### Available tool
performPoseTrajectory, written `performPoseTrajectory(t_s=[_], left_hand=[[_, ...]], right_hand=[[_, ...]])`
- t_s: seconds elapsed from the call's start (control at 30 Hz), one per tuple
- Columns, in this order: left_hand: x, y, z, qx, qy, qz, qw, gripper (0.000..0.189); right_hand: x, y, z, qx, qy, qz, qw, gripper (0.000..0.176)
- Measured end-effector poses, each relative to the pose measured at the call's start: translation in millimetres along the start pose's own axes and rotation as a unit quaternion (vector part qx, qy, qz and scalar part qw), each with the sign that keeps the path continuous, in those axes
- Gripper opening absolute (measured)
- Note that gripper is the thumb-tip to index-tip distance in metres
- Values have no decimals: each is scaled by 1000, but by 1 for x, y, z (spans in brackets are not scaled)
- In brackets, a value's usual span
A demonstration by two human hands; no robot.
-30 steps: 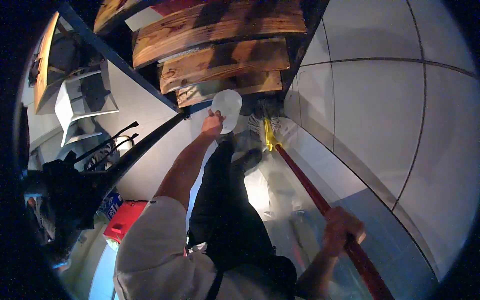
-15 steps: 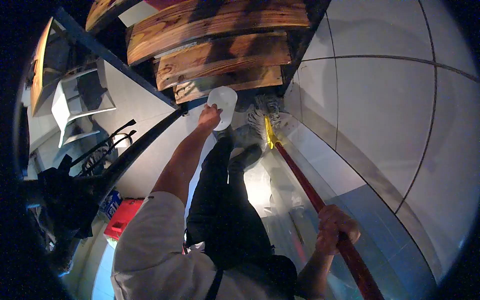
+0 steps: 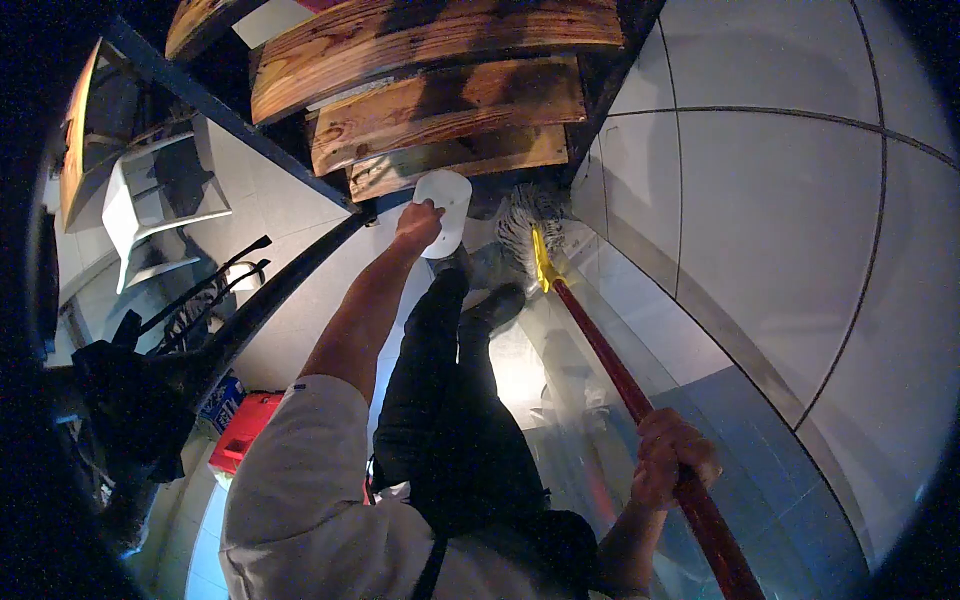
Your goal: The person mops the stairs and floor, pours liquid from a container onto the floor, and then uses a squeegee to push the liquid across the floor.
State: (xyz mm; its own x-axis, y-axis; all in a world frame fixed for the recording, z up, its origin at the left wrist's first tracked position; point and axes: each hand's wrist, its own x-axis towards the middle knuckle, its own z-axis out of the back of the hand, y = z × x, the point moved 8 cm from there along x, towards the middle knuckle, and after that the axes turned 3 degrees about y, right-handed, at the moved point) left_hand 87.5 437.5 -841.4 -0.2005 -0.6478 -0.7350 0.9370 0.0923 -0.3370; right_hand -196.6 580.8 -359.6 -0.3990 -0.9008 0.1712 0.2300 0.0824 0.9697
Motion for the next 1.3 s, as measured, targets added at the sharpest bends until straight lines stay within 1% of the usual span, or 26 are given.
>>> performPoseTrajectory(t_s=[0.03, 0.13, 0.2, 0.33, 0.43, 0.47, 0.53, 0.57, 0.6, 0.63, 0.7, 0.73, 0.8, 0.87, 0.9, 0.97, 1.0, 1.03, 1.13, 1.23, 1.3], left_hand=[[-1, -4, 2, 10, 6, -10, 1000, 35], [12, 9, -8, -27, -13, 26, 999, 33], [32, 23, -33, 6, -19, -13, 1000, 33], [10, 5, -17, 87, -3, -84, 993, 32], [-2, 37, -19, -59, -42, 58, 996, 29], [-10, 42, -18, -70, -71, 63, 993, 28], [-33, 52, -10, -91, -131, 71, 985, 26], [-54, 56, 0, -154, -174, 95, 968, 27], [-69, 63, 5, -183, -206, 75, 958, 25], [-93, 61, 23, -200, -231, 99, 947, 24], [-141, 60, 56, -272, -274, 91, 918, 21], [-165, 57, 75, -258, -320, 64, 909, 18], [-205, 56, 108, -334, -324, 70, 882, 17], [-244, 42, 155, -368, -425, 17, 827, 17], [-255, 40, 173, -357, -465, 2, 810, 15], [-277, 22, 222, -322, -505, -5, 801, 14], [-280, 14, 242, -304, -523, -8, 796, 13], [-276, 13, 257, -322, -545, -26, 774, 13], [-255, 13, 289, -388, -590, -29, 708, 15], [-232, 9, 320, -310, -603, 39, 734, 15], [-216, 6, 330, -298, -625, -4, 722, 14]], right_hand=[[0, -1, 1, 5, -2, -1, 1000, 15], [-1, -2, 4, 14, -1, 2, 1000, 15], [0, -3, 4, 10, -3, 2, 1000, 14], [1, -2, 5, 2, -5, 0, 1000, 14], [1, -4, 5, -19, -16, -10, 1000, 14], [2, -4, 5, -29, -24, -15, 999, 13], [5, -6, 5, -39, -4, -21, 999, 13], [6, -5, 3, -43, 5, -21, 999, 12], [7, -6, 2, -41, -1, -36, 999, 12], [7, -7, 1, -39, -6, -49, 998, 12], [7, -8, -1, -28, -11, -65, 997, 13], [5, -7, -1, -20, -10, -69, 997, 14], [2, -10, 1, -13, -6, -88, 996, 16], [-2, -16, 3, -15, -1, -119, 993, 20], [-3, -15, 2, -2, -7, -130, 991, 22], [-4, -15, -1, 23, -16, -151, 988, 25], [-4, -14, -3, 15, -12, -146, 989, 24], [-5, -13, -4, 6, -8, -141, 990, 23], [-6, -8, -9, -3, 3, -139, 990, 23], [-8, -8, -8, -23, 7, -133, 991, 23], [-9, -9, -6, -39, 11, -131, 991, 22]])
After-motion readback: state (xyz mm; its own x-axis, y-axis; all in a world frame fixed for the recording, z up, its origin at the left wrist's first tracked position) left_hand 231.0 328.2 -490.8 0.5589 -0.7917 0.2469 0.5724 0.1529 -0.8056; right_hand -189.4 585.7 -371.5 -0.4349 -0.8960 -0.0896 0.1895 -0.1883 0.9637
